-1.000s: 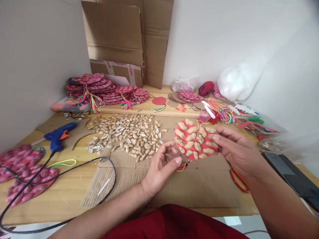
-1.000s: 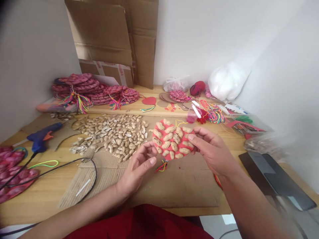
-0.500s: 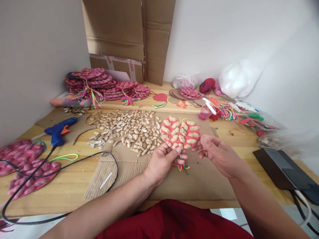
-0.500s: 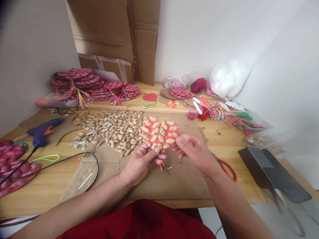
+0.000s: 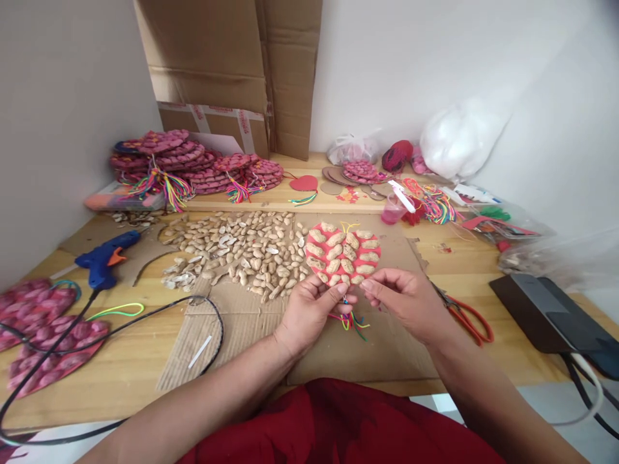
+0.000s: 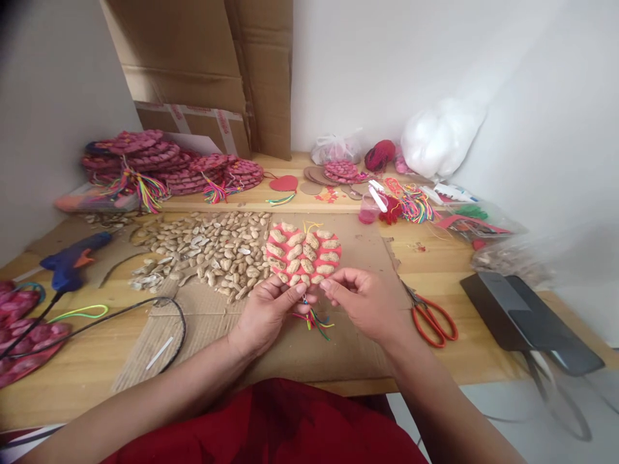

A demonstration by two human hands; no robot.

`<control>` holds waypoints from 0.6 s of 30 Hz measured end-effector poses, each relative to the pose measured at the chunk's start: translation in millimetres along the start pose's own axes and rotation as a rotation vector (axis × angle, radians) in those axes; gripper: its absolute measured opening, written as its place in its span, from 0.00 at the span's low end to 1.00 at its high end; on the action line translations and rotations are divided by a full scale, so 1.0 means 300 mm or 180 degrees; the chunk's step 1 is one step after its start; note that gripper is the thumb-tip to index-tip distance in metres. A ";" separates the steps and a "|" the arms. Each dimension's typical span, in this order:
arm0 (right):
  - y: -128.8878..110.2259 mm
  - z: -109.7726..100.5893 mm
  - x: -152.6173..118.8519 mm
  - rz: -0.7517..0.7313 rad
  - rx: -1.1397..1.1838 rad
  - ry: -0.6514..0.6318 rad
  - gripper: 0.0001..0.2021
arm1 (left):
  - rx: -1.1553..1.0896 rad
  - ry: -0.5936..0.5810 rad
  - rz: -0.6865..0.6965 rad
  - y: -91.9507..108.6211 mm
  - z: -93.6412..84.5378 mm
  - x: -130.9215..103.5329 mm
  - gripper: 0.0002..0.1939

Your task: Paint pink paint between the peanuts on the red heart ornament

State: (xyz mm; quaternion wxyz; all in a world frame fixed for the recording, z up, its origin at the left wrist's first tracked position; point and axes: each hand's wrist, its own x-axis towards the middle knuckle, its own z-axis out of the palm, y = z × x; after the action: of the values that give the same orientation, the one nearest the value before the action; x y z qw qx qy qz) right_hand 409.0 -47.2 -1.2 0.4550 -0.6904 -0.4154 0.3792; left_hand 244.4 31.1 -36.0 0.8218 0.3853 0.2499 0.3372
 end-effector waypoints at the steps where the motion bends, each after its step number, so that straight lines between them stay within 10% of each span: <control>1: 0.001 0.000 -0.002 -0.0053 0.0047 0.0004 0.16 | -0.0012 0.0015 -0.0023 0.000 0.001 0.000 0.16; 18: -0.010 -0.015 -0.054 -0.0902 0.0576 0.0655 0.08 | -0.0072 0.0110 -0.0116 0.008 0.008 -0.009 0.17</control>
State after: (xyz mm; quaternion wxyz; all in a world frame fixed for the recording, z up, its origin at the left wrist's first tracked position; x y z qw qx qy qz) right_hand 406.5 -63.0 5.3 0.6041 -0.6164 -0.4240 0.2746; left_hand 243.4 29.2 -32.3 0.8277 0.3655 0.2672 0.3315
